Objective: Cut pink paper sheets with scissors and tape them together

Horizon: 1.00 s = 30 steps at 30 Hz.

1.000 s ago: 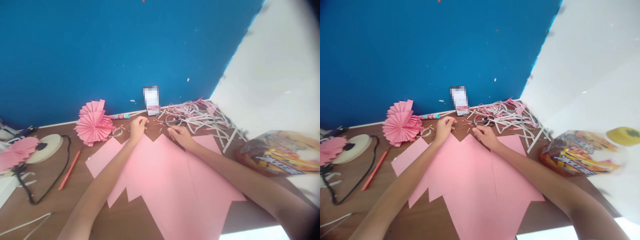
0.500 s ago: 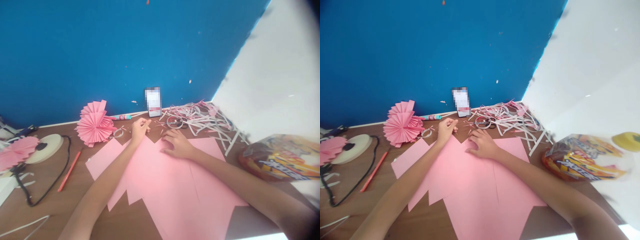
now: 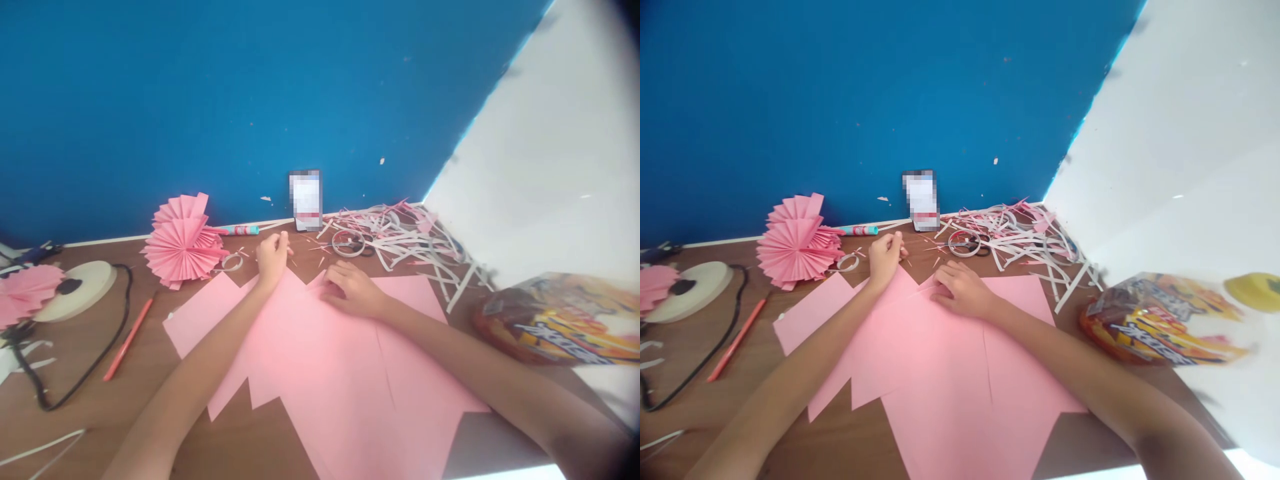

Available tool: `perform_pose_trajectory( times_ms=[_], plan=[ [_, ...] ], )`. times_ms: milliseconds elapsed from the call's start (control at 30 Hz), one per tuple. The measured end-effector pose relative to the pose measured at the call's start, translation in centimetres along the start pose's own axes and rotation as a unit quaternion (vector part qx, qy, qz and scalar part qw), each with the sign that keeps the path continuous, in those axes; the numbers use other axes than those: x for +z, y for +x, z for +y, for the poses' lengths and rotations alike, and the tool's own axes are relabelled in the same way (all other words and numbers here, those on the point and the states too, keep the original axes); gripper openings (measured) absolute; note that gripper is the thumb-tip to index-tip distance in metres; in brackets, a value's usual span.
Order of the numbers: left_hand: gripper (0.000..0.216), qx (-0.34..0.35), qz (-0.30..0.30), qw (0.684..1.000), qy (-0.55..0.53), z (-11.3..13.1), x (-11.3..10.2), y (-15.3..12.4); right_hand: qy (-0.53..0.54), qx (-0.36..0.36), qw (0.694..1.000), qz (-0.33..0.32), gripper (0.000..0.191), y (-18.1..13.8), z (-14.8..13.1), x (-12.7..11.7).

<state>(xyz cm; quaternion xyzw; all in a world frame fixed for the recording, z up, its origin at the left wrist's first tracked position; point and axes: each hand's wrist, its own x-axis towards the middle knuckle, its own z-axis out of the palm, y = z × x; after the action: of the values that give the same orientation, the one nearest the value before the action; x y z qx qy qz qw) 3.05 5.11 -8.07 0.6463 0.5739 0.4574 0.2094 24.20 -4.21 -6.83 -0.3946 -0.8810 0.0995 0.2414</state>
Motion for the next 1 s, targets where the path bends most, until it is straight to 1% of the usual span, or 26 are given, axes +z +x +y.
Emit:
perform_pose_trajectory(
  times_ms=[67,100,133,167,233,267,333,467,500,567,667,733,767,800,867,933,1000],
  plan=[
    [0.041,0.015,0.011,0.999,0.051,0.5,-0.3,-0.2,0.001,-0.008,1.000,-0.004,0.016,0.0,0.0,0.0],
    [0.041,0.026,0.015,0.997,0.070,0.7,-0.3,-0.3,0.004,-0.012,1.000,-0.005,0.015,0.1,0.0,-0.1],
    [0.038,0.037,0.018,0.996,0.078,0.9,-0.4,-0.4,0.009,-0.015,1.000,-0.006,0.014,0.1,0.0,-0.1],
    [0.031,0.049,0.024,0.996,0.074,1.0,-0.4,-0.4,0.015,-0.018,1.000,-0.007,0.013,0.2,0.1,-0.1],
    [0.011,0.072,0.033,0.996,0.048,1.0,-0.2,-0.5,0.027,-0.022,0.999,-0.005,0.012,0.2,0.2,-0.1],
    [0.014,0.077,0.033,0.996,0.034,0.9,-0.1,-0.5,0.031,-0.023,0.999,-0.004,0.011,0.2,0.2,-0.1],
    [0.024,0.064,0.022,0.998,0.011,0.7,0.0,-0.5,0.034,-0.029,0.999,-0.007,0.010,0.2,0.2,-0.1],
    [0.024,0.018,-0.011,0.999,-0.025,0.6,0.0,-0.6,0.031,-0.038,0.999,-0.009,0.010,0.1,0.0,-0.2],
    [0.024,0.021,-0.017,0.999,-0.030,0.7,0.0,-0.6,0.030,-0.038,0.999,-0.007,0.011,0.1,0.0,-0.2],
    [0.027,0.050,-0.017,0.998,-0.031,0.9,0.0,-0.6,0.025,-0.039,0.999,-0.008,0.013,0.0,-0.1,-0.2],
    [0.038,0.099,0.013,0.995,-0.013,1.2,0.0,-0.7,0.017,-0.041,0.999,-0.016,0.015,0.0,0.0,-0.2],
    [0.028,0.085,0.024,0.996,0.003,1.1,-0.1,-0.8,0.016,-0.039,0.999,-0.019,0.014,0.0,0.1,-0.1],
    [0.021,0.065,0.023,0.998,0.010,1.1,-0.1,-0.8,0.015,-0.038,0.999,-0.019,0.014,0.0,0.1,-0.1],
    [0.017,0.046,0.018,0.999,0.017,1.0,-0.2,-0.9,0.015,-0.037,0.999,-0.020,0.013,0.0,0.1,-0.1],
    [0.022,0.029,0.007,0.999,0.031,1.0,-0.4,-1.0,0.014,-0.039,0.999,-0.021,0.013,0.0,0.1,-0.2],
    [0.021,0.054,0.013,0.998,0.041,1.2,-0.4,-1.0,0.007,-0.038,0.999,-0.019,0.014,0.0,-0.1,-0.2],
    [0.026,0.099,0.031,0.993,0.047,1.5,-0.4,-0.9,-0.015,-0.028,0.999,-0.006,0.021,-0.1,-0.3,-0.1]
  ],
)
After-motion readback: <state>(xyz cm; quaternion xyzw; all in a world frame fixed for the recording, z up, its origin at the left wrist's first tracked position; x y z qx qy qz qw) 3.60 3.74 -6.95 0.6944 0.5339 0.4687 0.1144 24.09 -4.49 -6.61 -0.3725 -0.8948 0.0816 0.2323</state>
